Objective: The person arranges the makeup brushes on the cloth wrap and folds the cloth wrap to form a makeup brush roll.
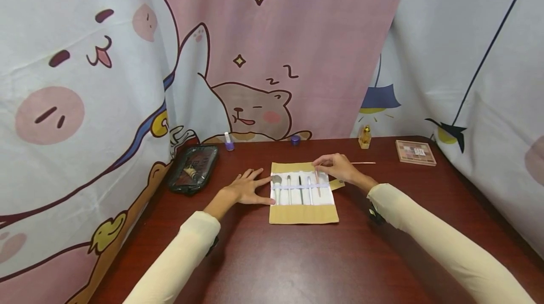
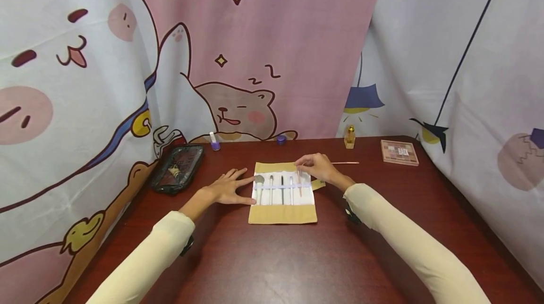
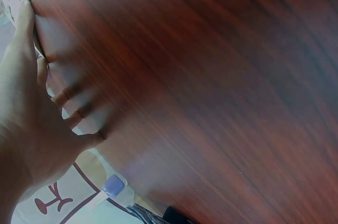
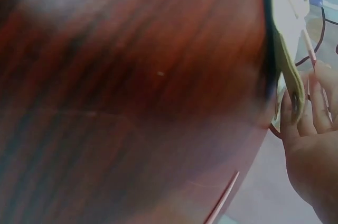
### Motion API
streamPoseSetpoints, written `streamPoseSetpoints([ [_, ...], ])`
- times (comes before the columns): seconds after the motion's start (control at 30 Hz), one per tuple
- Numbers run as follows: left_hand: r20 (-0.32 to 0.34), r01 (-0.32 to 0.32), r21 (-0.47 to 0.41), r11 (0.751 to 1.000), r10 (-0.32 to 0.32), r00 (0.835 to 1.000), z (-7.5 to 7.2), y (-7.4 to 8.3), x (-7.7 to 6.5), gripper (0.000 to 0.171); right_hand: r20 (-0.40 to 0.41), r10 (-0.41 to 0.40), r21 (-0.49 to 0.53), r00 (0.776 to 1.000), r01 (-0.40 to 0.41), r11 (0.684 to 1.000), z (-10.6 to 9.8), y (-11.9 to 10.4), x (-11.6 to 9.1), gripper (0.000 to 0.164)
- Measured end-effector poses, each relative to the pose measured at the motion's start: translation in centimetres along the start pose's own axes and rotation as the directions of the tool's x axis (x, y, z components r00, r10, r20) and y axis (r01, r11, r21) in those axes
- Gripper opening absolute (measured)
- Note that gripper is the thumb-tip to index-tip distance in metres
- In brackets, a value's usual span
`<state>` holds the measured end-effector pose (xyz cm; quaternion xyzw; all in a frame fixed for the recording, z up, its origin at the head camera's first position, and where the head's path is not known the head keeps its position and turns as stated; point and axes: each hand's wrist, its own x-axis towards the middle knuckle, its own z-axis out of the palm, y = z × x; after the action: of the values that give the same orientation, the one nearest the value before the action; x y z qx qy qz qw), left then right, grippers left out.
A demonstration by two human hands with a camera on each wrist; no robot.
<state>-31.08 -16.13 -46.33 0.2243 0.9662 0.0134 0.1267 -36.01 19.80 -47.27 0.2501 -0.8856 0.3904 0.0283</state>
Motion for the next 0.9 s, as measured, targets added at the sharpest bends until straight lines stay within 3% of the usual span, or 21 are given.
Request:
streamPoseSetpoints([
  [0.5,0.007,-0.013,-0.008,1.000,0.013,1.000,0.0,-0.1,0.1,0.096,0.060,-0.050,-0.067,0.997,0.054,0.996,0.8,0.2,-1.7,0.014],
  [0.9,-0.003,-0.010,-0.004,1.000,0.010,1.000,-0.1,0.2,-0.3,0.096,0.086,-0.097,-0.060,0.992,0.103,0.993,0.9,0.4,-2.6,0.011],
])
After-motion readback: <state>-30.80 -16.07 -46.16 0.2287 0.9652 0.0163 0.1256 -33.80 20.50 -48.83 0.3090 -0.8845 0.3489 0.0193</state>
